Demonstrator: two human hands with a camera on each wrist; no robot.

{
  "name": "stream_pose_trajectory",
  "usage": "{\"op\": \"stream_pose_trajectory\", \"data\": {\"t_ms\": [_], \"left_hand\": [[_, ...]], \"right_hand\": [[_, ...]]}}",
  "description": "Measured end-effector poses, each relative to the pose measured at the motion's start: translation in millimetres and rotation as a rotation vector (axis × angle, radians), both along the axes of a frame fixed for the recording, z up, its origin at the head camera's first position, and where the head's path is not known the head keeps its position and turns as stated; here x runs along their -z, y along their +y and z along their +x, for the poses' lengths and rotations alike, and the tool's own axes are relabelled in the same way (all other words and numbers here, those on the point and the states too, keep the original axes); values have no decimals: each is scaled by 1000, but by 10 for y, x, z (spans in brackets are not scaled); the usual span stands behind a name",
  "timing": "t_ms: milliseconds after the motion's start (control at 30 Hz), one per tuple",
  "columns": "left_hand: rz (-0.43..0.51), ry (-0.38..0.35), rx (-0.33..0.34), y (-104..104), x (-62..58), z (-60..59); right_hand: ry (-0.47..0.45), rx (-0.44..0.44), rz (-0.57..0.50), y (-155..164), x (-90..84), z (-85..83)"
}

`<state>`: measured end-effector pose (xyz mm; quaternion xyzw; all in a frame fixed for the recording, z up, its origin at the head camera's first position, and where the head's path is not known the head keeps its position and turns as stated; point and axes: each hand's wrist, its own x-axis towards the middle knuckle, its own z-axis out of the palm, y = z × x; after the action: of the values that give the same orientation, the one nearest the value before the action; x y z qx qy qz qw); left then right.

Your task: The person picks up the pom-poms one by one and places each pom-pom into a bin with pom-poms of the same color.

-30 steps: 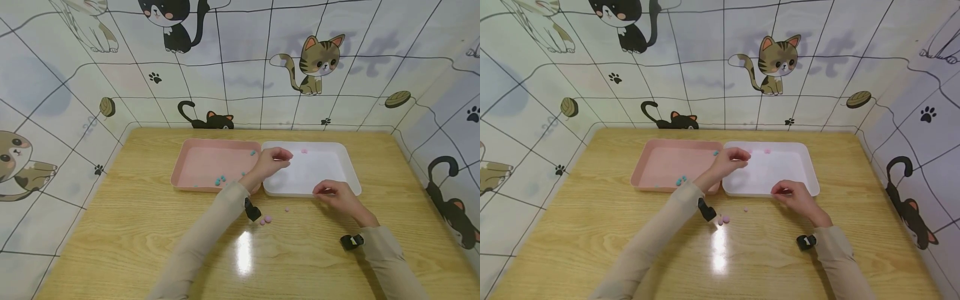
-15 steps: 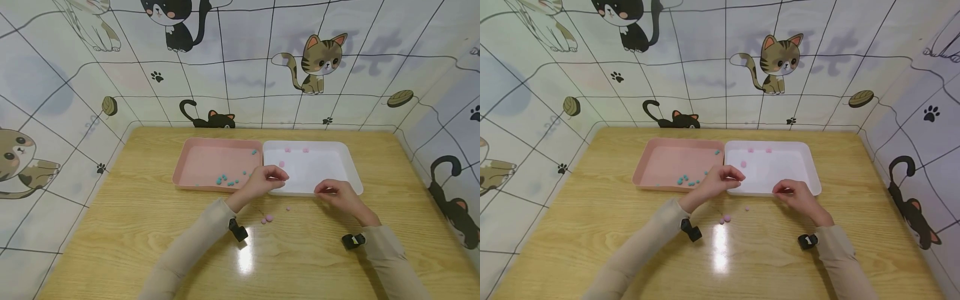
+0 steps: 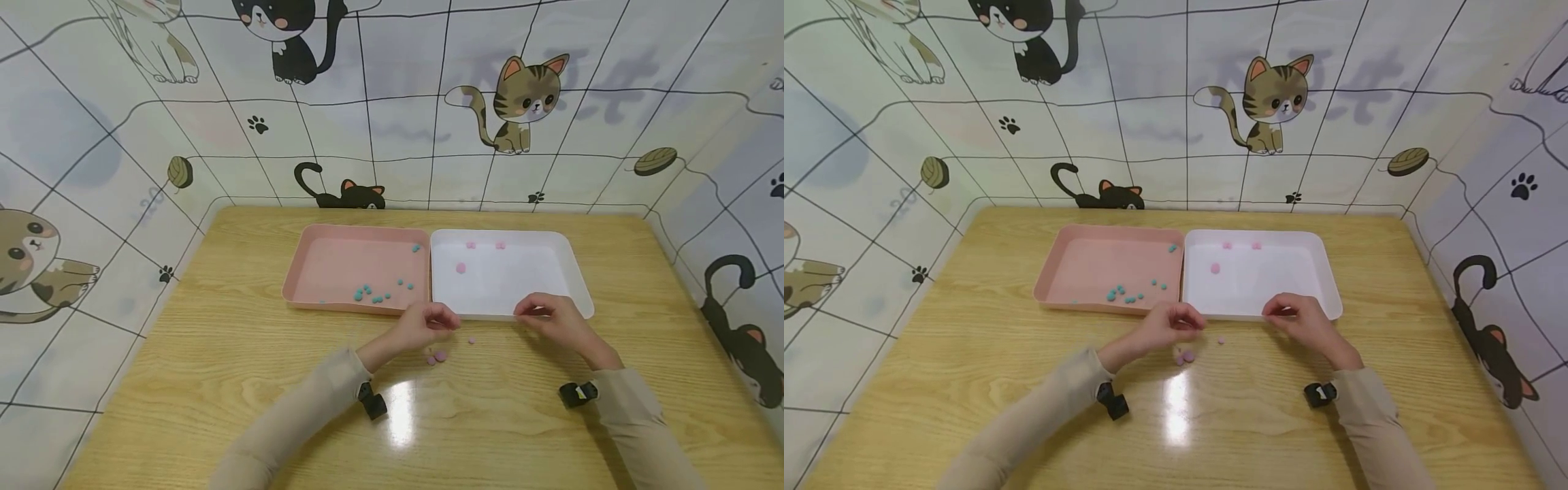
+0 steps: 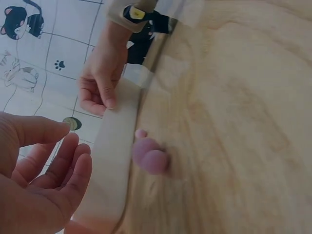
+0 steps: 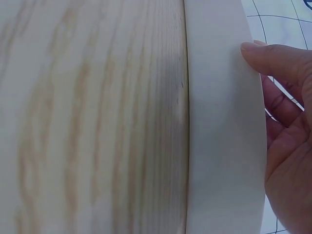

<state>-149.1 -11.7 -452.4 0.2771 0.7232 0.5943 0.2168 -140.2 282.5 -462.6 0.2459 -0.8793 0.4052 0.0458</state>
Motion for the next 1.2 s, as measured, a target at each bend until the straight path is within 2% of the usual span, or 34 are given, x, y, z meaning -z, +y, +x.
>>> {"op": "stream_pose_trajectory", "data": {"t_ms": [67,200,300,500,900,1200], "left_hand": [[-27,14,23,-10,35,30],[-81,-36,54,-30,75,90],[-121,-38,69,-37,101,116],[-167,100,97,-33,156,146],[-232,195,87,-17,182,203],[-210,146,67,-29,162,151]], "right_hand": [[-1,1,-2,5,7,-4],[-3,7,3,8,26,-10],[-6,11,2,10,33,-12],[-13,14,-3,10,31,-14],[-20,18,7,2,26,16],[4,1,-7,-4,15,0]]}}
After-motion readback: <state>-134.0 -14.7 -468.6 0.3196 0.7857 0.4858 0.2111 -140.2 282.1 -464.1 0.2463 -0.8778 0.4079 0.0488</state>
